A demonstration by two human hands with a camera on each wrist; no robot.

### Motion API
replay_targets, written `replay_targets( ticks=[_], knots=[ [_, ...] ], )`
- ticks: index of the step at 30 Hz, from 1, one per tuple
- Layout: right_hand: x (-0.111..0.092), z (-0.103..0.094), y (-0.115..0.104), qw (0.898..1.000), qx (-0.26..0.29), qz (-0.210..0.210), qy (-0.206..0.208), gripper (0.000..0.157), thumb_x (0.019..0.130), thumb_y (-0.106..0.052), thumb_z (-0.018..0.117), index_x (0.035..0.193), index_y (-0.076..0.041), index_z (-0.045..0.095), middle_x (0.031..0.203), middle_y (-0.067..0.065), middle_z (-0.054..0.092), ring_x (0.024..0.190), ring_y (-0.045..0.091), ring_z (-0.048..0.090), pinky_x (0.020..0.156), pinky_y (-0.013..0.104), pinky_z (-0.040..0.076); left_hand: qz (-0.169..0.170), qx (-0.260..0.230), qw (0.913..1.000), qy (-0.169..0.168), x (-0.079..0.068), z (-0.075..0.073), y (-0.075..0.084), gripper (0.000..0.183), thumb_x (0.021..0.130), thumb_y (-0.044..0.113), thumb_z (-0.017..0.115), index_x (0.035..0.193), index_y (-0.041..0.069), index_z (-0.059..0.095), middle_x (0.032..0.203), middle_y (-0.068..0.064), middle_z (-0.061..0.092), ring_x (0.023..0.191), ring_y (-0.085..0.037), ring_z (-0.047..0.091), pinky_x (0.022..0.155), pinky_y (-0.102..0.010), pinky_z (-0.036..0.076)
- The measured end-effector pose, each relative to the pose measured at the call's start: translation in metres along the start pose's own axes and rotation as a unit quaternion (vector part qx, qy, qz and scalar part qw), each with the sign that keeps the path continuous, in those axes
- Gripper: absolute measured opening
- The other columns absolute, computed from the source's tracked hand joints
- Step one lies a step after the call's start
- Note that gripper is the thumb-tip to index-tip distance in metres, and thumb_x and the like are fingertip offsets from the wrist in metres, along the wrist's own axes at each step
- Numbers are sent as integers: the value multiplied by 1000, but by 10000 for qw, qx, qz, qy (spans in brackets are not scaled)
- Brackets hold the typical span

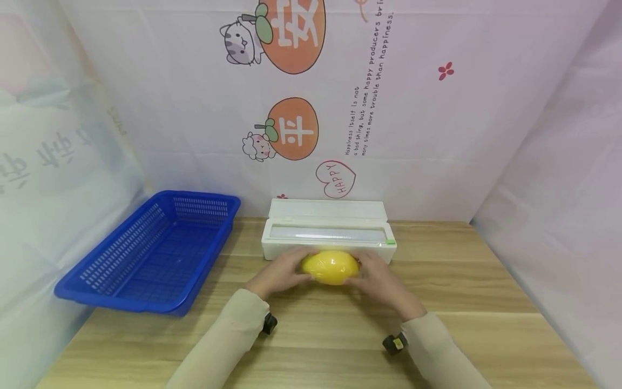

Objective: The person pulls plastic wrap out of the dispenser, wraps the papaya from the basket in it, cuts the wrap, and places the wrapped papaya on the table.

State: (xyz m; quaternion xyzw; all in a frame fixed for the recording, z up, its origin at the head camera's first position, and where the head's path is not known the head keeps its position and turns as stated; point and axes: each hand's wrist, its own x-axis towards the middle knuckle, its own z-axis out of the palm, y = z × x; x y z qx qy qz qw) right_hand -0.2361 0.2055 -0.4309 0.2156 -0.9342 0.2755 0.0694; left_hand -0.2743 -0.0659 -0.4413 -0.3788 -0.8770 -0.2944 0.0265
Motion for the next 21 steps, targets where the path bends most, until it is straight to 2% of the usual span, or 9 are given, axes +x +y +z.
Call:
replay_targets(
  ticks=[6, 10, 14, 21],
  knots=[
    [-2, 1, 2, 9999, 103, -118, 73, 69, 79, -22, 87, 135, 2, 56, 135, 18, 56, 125, 35, 50, 105, 50, 44, -162, -335, 9990, -261, 1, -4, -2, 74, 82, 32, 85, 146, 18, 50, 143, -3, 52, 132, -21, 46, 111, -42, 37],
    [-4, -1, 0, 9995, 287, -77, 94, 69, 81, -25, 86, 137, 1, 56, 138, 18, 54, 126, 34, 50, 105, 50, 44, -358, -596, 9970, -337, 0, -8, -2, 74, 83, 38, 83, 147, 22, 49, 143, 1, 51, 131, -18, 45, 110, -41, 37],
    [-5, 0, 0, 9993, 360, 3, 130, 70, 82, -28, 85, 139, 0, 55, 139, 18, 53, 124, 33, 51, 103, 49, 46, -447, -631, 9966, -271, -2, -9, -1, 69, 87, 43, 78, 146, 22, 50, 142, 1, 52, 129, -16, 46, 109, -40, 39],
    [-5, 1, 0, 9988, 408, 82, 273, 69, 86, -33, 81, 141, -2, 53, 139, 18, 54, 125, 34, 52, 103, 52, 45, -253, -590, 9979, -73, -2, -6, 1, 64, 88, 40, 78, 143, 17, 54, 137, -1, 55, 125, -18, 49, 107, -40, 41]
  ],
)
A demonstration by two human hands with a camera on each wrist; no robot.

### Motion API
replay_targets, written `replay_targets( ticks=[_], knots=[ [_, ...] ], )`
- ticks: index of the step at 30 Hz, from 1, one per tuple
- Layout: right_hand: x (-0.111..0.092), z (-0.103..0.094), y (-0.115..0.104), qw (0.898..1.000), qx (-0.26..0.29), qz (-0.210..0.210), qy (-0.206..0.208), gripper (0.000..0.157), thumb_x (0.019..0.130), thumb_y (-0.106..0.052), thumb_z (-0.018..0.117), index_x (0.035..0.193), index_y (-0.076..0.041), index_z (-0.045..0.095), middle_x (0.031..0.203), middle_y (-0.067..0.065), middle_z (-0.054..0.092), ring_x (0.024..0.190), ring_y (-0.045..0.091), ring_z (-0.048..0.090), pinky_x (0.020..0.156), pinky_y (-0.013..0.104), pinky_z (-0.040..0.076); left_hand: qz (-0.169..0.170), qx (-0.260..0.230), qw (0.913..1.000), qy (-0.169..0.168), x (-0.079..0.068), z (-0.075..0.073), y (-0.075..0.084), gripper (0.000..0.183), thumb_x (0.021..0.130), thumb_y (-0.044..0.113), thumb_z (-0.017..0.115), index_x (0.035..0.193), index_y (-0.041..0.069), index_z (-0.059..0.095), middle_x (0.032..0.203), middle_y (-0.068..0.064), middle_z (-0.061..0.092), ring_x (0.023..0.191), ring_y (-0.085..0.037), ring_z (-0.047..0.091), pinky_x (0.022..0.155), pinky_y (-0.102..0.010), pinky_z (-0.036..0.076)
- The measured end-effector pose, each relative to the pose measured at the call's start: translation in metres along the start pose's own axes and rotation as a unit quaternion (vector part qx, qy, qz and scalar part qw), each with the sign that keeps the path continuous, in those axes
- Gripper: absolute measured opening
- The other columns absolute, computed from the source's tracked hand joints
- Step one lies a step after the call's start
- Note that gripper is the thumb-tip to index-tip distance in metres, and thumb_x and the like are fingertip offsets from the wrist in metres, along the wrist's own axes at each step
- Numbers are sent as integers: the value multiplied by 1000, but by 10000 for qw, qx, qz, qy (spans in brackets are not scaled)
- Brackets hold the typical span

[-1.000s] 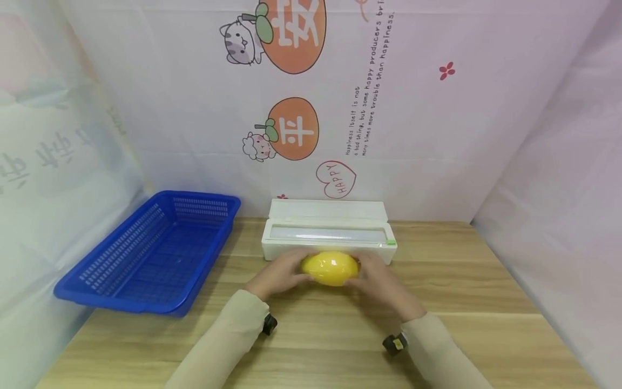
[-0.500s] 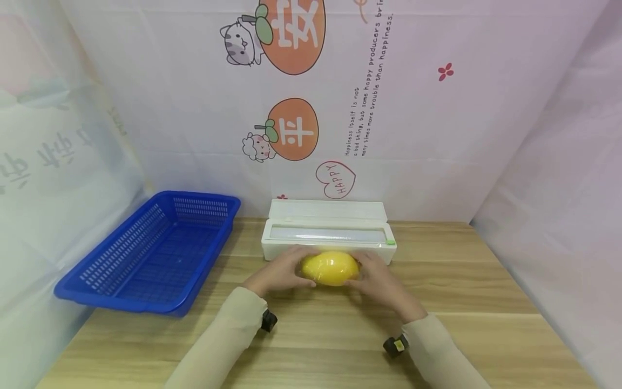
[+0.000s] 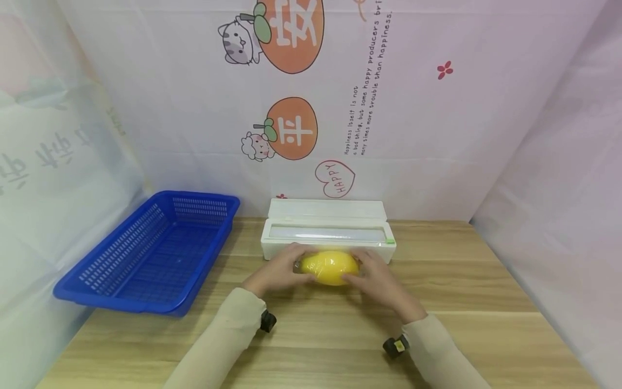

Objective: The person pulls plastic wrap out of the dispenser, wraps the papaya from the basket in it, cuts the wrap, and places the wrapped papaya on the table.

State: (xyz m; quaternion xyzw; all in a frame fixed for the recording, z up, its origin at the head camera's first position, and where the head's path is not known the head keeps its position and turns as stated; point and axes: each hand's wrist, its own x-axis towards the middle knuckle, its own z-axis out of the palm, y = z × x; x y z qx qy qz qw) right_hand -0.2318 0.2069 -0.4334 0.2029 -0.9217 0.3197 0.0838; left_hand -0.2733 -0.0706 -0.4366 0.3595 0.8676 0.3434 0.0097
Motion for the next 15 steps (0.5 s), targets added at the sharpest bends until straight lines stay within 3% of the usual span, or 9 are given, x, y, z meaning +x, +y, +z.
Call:
replay_targets(
  ticks=[6, 11, 15],
  knots=[
    [-2, -7, -2, 9987, 396, 228, 209, 65, 92, -35, 74, 142, 1, 51, 137, 21, 53, 122, 38, 53, 100, 56, 46, 31, 126, 9999, 71, -1, 0, -2, 60, 89, 40, 77, 141, 19, 56, 132, 1, 56, 120, -14, 50, 103, -37, 45],
    [5, -21, 11, 9945, 263, 318, 964, 52, 96, -28, 70, 137, 1, 56, 134, 23, 54, 122, 41, 49, 101, 59, 42, 223, 127, 9993, 260, -4, -4, 1, 54, 89, 30, 78, 137, 16, 58, 131, -1, 57, 120, -17, 52, 103, -40, 45],
    [14, -35, 28, 9880, 62, 646, 1402, 53, 96, -33, 69, 135, 1, 57, 138, 27, 48, 128, 45, 43, 104, 64, 36, 230, 74, 9991, 345, -6, -8, 5, 50, 89, 24, 78, 135, 13, 59, 131, -2, 56, 122, -19, 51, 104, -41, 44]
  ],
)
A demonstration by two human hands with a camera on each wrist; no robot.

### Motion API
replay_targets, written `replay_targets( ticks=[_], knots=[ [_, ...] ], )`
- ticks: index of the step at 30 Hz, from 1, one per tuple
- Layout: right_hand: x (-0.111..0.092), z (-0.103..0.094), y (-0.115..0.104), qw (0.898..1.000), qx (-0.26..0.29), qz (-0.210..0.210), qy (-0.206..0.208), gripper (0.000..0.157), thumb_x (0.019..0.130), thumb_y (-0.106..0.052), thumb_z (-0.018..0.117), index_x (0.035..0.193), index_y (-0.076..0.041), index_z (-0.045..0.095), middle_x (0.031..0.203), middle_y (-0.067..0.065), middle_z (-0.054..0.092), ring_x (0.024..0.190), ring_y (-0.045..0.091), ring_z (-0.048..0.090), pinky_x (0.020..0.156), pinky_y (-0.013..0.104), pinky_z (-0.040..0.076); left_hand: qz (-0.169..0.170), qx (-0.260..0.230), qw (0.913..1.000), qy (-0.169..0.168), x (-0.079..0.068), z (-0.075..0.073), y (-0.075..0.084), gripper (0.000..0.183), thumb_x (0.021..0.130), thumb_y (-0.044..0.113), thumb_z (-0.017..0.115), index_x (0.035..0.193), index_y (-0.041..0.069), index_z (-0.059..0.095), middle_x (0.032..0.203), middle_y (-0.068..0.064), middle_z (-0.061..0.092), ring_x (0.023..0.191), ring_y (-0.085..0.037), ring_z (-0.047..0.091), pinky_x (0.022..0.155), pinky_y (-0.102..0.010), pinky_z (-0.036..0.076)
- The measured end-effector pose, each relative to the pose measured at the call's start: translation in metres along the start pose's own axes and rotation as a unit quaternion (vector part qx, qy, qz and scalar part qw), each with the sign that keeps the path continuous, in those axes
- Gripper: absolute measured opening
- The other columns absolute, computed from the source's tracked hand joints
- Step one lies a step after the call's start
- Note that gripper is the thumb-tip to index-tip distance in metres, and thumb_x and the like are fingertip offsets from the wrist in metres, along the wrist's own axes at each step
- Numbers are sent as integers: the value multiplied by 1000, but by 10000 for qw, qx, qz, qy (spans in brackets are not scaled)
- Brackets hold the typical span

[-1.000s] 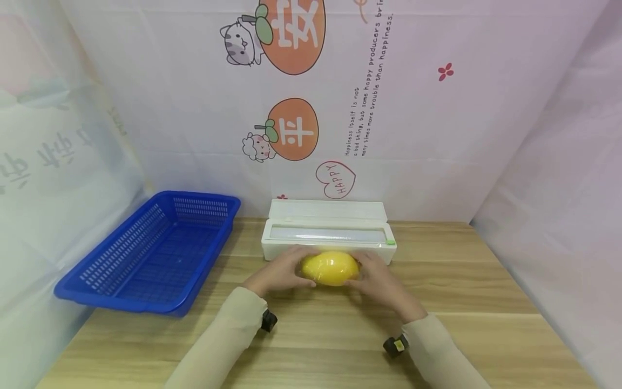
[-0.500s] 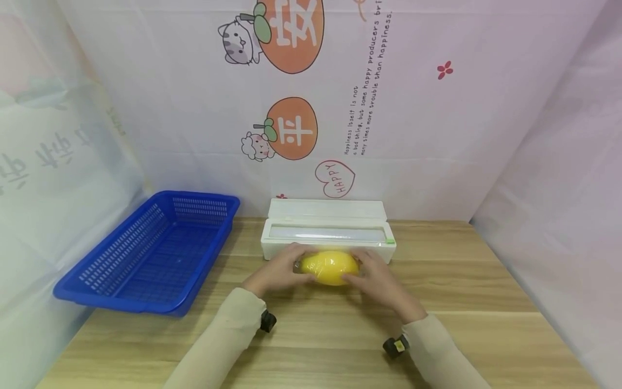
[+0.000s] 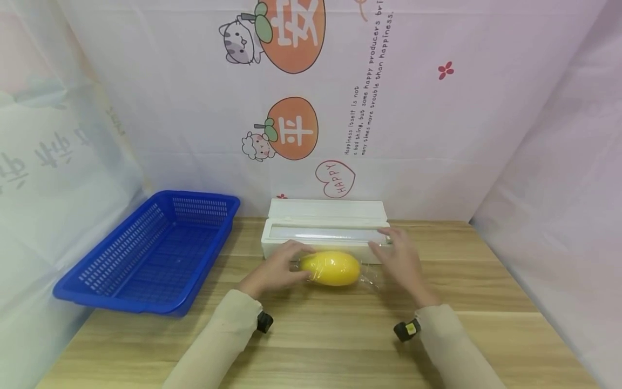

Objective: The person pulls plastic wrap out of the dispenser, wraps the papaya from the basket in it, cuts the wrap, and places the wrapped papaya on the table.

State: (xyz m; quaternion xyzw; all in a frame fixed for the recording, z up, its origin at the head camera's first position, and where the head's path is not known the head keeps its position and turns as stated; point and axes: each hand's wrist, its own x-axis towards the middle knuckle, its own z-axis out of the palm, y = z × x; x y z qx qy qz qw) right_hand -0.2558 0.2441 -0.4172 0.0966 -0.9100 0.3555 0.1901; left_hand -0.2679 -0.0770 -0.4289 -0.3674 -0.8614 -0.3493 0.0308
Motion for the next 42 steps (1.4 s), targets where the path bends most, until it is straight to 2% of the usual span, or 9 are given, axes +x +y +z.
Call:
replay_targets(
  ticks=[6, 11, 17, 23, 26, 29, 33, 37, 42],
  knots=[
    [13, -7, 24, 9987, -78, 360, -344, 71, 98, -44, 64, 145, 5, 45, 147, 30, 40, 136, 48, 34, 110, 65, 28, -83, -69, 9999, -113, -2, -3, 3, 47, 91, 22, 76, 134, 12, 60, 133, -2, 56, 123, -19, 51, 103, -37, 46],
    [13, -5, 38, 9942, 307, 666, -781, 79, 98, -49, 60, 152, 1, 35, 153, 28, 35, 137, 47, 37, 110, 63, 30, -29, -194, 9997, -174, -2, -2, 6, 45, 91, 19, 76, 133, 10, 60, 131, -6, 57, 121, -23, 53, 99, -37, 50],
    [7, -3, 50, 9857, 813, 1054, -1033, 79, 96, -54, 60, 157, -13, 31, 155, 27, 34, 125, 48, 51, 100, 60, 44, -55, -284, 9993, -235, -2, -2, 7, 44, 92, 19, 75, 132, 10, 60, 132, -6, 57, 123, -23, 52, 100, -38, 49],
    [3, -7, 54, 9817, 1024, 1114, -1158, 74, 97, -52, 60, 157, -19, 33, 156, 26, 32, 127, 48, 49, 102, 62, 41, 9, -183, 9997, -156, -1, 1, 2, 43, 91, 19, 75, 131, 12, 61, 130, -2, 57, 122, -18, 52, 102, -37, 47],
    [3, -7, 56, 9804, 1066, 1159, -1181, 75, 97, -53, 61, 158, -20, 32, 157, 25, 30, 128, 47, 49, 103, 62, 40, 87, -90, 9999, -93, 5, 1, 7, 41, 92, 20, 75, 130, 14, 61, 129, 1, 57, 122, -15, 51, 105, -36, 44],
    [3, -6, 60, 9794, 1111, 1244, -1141, 78, 94, -56, 62, 158, -22, 31, 159, 22, 29, 129, 45, 49, 104, 60, 41, 130, -126, 9998, -104, 17, 0, 19, 39, 93, 23, 73, 130, 15, 62, 129, 5, 57, 124, -13, 50, 107, -35, 41],
    [5, -4, 64, 9774, 1171, 1374, -1096, 81, 92, -60, 62, 158, -26, 31, 159, 20, 31, 130, 43, 49, 104, 58, 41, 260, -54, 9992, -293, 44, 2, 39, 37, 96, 26, 70, 131, 15, 63, 133, 5, 58, 128, -14, 49, 110, -34, 38],
    [5, -3, 66, 9743, 1288, 1480, -1105, 83, 91, -61, 63, 159, -26, 30, 157, 21, 33, 130, 43, 48, 105, 58, 40, 341, 455, 9960, -687, 75, 11, 58, 36, 97, 26, 66, 132, 16, 64, 135, 3, 59, 129, -15, 50, 111, -33, 37],
    [4, -2, 65, 9709, 1495, 1509, -1110, 82, 91, -60, 64, 158, -28, 30, 154, 23, 38, 130, 43, 48, 104, 56, 43, 345, 1158, 9851, -1221, 110, 28, 75, 37, 99, 28, 62, 134, 18, 64, 136, 2, 60, 127, -13, 52, 110, -30, 38]
  ],
)
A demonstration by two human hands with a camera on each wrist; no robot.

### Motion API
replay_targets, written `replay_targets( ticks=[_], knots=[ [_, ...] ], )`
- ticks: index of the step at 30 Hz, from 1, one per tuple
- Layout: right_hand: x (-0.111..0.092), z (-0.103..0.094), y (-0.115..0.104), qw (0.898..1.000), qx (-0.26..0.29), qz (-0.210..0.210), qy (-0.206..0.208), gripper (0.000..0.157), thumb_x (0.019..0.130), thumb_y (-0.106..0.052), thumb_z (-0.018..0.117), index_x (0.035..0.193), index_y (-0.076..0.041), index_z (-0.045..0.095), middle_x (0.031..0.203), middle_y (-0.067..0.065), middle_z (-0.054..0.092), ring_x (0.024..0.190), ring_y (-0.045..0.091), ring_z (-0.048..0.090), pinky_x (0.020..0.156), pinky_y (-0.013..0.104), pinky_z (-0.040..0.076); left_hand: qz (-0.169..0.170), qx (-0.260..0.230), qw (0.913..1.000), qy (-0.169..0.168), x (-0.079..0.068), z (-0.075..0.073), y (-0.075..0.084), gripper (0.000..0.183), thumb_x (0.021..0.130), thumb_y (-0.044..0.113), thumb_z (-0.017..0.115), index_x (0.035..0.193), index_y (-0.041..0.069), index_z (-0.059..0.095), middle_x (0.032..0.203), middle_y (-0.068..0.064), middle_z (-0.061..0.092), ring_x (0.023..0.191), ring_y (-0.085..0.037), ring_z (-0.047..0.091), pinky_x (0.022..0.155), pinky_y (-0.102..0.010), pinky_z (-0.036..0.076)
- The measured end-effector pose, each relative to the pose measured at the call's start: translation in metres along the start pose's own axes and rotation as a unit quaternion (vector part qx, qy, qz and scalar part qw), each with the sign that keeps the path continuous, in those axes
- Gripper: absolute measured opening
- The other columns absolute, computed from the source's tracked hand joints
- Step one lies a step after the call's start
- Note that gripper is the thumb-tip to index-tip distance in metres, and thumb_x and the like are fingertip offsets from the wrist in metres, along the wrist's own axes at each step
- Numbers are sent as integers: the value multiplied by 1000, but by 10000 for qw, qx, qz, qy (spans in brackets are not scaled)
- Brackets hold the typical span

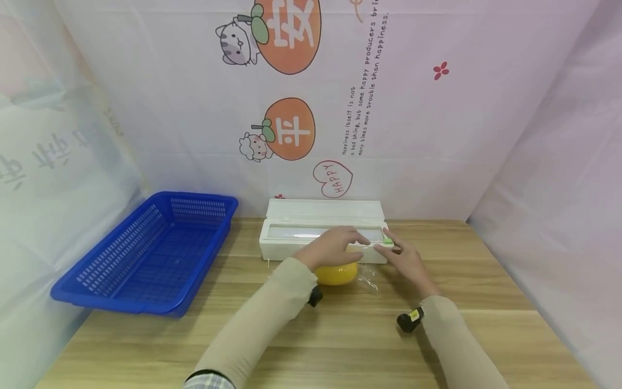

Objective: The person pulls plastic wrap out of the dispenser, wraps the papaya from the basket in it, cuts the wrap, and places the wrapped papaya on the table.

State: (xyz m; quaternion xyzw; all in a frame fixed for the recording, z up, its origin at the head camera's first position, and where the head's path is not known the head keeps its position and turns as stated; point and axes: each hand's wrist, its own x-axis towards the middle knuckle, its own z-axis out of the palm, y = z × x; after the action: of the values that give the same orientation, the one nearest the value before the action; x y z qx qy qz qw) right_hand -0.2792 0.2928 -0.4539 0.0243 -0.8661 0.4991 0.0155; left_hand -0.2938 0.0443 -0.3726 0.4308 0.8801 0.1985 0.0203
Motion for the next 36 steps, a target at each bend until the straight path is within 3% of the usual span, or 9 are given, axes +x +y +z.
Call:
replay_targets(
  ticks=[6, 12, 18, 27, 32, 36],
  knots=[
    [-1, -1, 2, 9998, 97, -162, -15, 79, 93, -55, 65, 158, -26, 31, 151, 25, 40, 128, 43, 51, 100, 52, 47, -314, 490, 9980, -244, 35, 7, 15, 36, 98, 28, 62, 133, 19, 66, 134, 3, 62, 125, -14, 54, 106, -32, 42],
    [-1, 0, 6, 9997, 140, -173, -63, 74, 95, -50, 65, 158, -29, 32, 153, 24, 38, 128, 41, 51, 99, 51, 48, -731, 958, 9926, -177, 55, 21, 21, 38, 100, 41, 58, 133, 23, 66, 130, 6, 63, 117, -12, 58, 97, -37, 49],
    [-2, 0, 7, 9997, 174, -133, 111, 66, 98, -41, 65, 156, -28, 36, 156, 21, 35, 128, 43, 50, 98, 53, 49, -558, 1349, 9893, 16, 66, 28, 29, 38, 99, 38, 60, 135, 26, 64, 119, 5, 67, 103, -11, 61, 85, -32, 52],
    [-1, 2, 8, 9993, 214, -306, 94, 60, 102, -22, 59, 156, -22, 35, 159, 17, 32, 126, 45, 51, 98, 53, 49, -908, 918, 9916, 17, 71, 35, 35, 36, 97, 30, 64, 131, 16, 67, 117, 2, 69, 93, -8, 61, 86, -23, 51],
    [-2, 2, 7, 9996, 157, -158, 160, 62, 102, -31, 61, 157, -23, 34, 157, 21, 32, 127, 45, 49, 99, 56, 47, -1018, 434, 9936, 211, 75, 37, 33, 32, 95, 21, 65, 127, 18, 70, 116, 5, 70, 91, -7, 60, 84, -20, 49],
    [-2, 1, 7, 9997, 92, -113, 219, 66, 100, -38, 62, 157, -20, 34, 156, 23, 34, 128, 45, 49, 100, 57, 46, -1113, 370, 9921, 453, 79, 38, 33, 26, 95, 23, 67, 119, 18, 74, 114, 7, 72, 93, -5, 62, 84, -18, 49]
  ],
)
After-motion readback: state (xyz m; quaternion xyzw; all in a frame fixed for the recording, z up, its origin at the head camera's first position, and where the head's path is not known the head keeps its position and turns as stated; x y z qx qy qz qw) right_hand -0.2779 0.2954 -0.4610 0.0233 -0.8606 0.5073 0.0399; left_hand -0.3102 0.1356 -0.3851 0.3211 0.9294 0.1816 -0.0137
